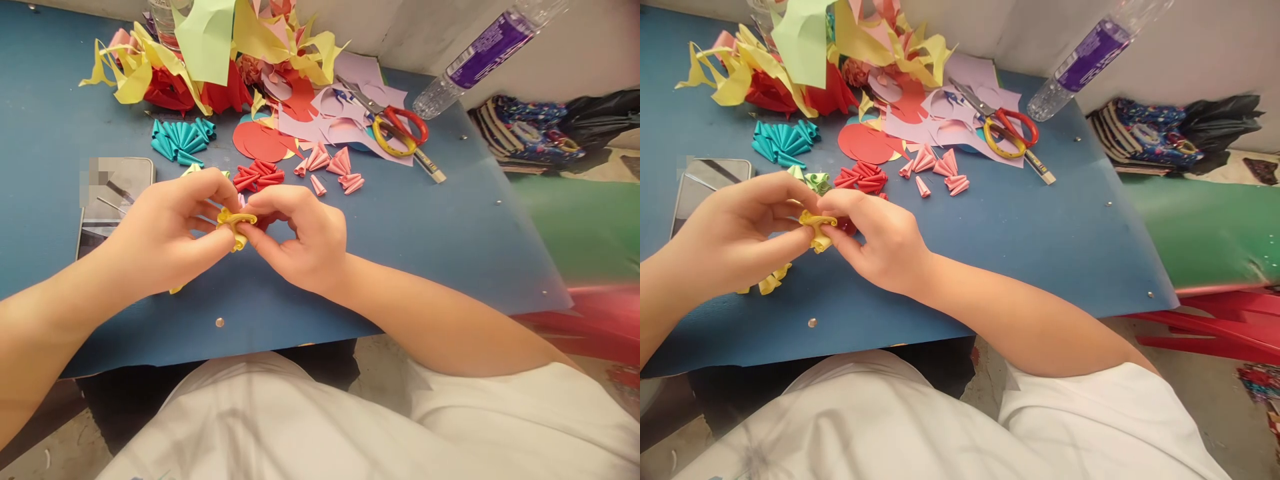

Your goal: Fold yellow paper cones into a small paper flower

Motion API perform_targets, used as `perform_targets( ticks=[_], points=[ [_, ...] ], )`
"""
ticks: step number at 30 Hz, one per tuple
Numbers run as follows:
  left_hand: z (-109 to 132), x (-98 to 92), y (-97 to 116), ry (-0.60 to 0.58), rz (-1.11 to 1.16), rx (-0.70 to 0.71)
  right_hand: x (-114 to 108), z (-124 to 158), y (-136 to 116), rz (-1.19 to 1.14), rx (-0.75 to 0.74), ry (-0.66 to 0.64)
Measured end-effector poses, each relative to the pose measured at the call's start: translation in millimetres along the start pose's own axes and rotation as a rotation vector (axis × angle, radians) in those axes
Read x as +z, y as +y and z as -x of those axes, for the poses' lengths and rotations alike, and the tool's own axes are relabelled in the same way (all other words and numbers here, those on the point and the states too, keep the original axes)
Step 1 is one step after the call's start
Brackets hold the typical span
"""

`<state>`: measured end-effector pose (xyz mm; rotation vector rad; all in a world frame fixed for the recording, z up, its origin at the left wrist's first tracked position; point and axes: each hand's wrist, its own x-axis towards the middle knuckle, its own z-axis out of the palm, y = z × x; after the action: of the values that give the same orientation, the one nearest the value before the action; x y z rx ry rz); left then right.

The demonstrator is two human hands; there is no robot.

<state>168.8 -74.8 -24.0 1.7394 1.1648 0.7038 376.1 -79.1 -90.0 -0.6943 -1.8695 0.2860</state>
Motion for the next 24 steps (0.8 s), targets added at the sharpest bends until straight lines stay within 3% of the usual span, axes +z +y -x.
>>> perform_targets(
  ticks=[14,24],
  points=[
    [-4.2,-9.8,-3.1,-0.012,-0.404,0.285,-2.9,-3.5,-5.1,0.003,0.035,0.012],
    [-4.4,-11.3,-8.8,0.015,-0.49,0.352,-2.8,-4.0,-2.1,0.002,-0.006,-0.02]
  ],
)
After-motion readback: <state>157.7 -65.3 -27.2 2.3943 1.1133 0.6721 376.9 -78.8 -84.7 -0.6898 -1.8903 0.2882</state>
